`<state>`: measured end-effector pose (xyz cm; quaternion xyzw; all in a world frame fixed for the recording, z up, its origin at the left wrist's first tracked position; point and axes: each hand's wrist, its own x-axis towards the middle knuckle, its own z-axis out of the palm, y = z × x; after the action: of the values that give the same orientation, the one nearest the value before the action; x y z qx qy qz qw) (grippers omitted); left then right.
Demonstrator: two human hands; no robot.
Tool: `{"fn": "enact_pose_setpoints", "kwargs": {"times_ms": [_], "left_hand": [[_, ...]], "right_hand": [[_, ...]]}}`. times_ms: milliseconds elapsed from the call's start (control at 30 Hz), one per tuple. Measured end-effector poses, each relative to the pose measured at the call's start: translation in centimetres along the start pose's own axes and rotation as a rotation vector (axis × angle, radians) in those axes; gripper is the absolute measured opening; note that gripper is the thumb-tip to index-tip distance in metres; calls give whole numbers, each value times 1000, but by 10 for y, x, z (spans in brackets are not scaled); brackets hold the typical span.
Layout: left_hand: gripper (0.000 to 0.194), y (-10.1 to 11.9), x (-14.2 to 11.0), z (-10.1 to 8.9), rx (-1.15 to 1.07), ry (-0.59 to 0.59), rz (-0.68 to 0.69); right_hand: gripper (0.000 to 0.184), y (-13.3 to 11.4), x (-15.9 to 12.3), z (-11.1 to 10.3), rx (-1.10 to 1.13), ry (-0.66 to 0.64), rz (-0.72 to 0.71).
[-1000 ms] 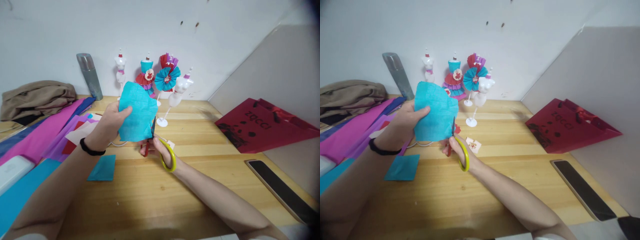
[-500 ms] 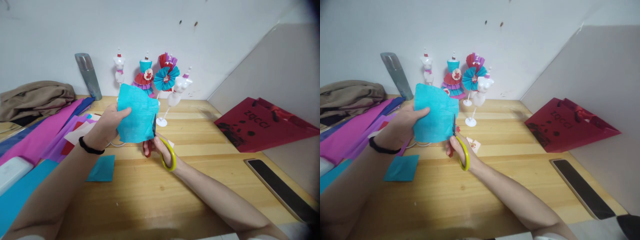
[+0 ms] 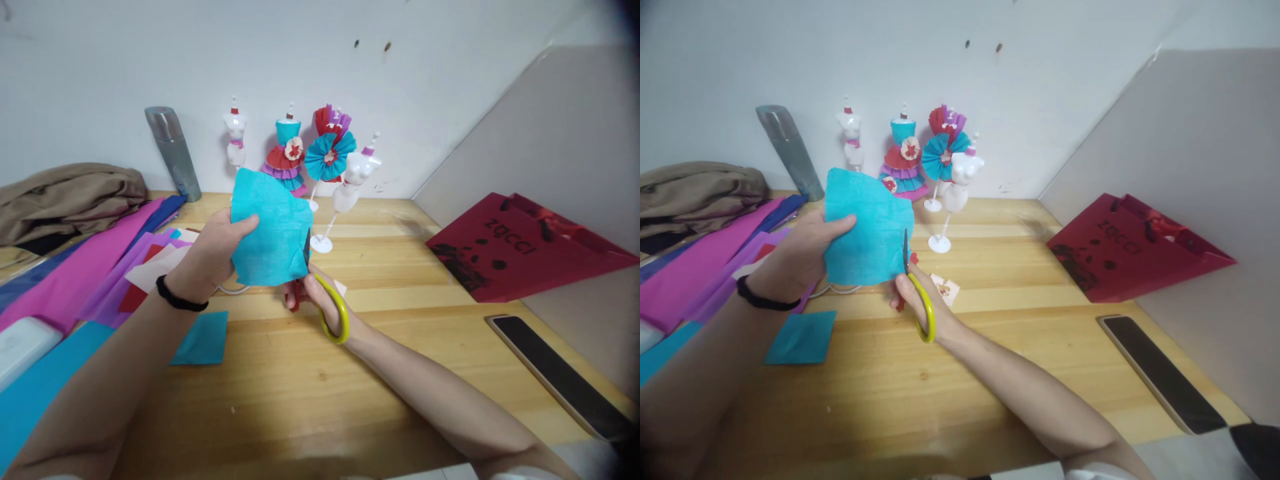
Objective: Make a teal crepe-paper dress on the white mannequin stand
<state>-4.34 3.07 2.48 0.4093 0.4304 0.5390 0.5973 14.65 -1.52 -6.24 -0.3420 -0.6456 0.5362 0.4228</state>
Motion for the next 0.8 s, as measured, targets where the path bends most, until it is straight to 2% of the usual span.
{"fn": "enact_pose_setpoints", "kwargs": {"times_ms": [167,400,567,800], "left_hand": [[33,0,-1,0,6,-31,-11],[32,1,-2,1,18,-8,5],[37,0,-1,0,13,3,11],[27,0,0,0,11,10,3]], "right_hand": [[61,-1,1,1,19,9,12],[62,-4,1,4,8,62,68],[61,-4,0,4,-34,102,58],[59,1,-2,5,-22,130,64]]}}
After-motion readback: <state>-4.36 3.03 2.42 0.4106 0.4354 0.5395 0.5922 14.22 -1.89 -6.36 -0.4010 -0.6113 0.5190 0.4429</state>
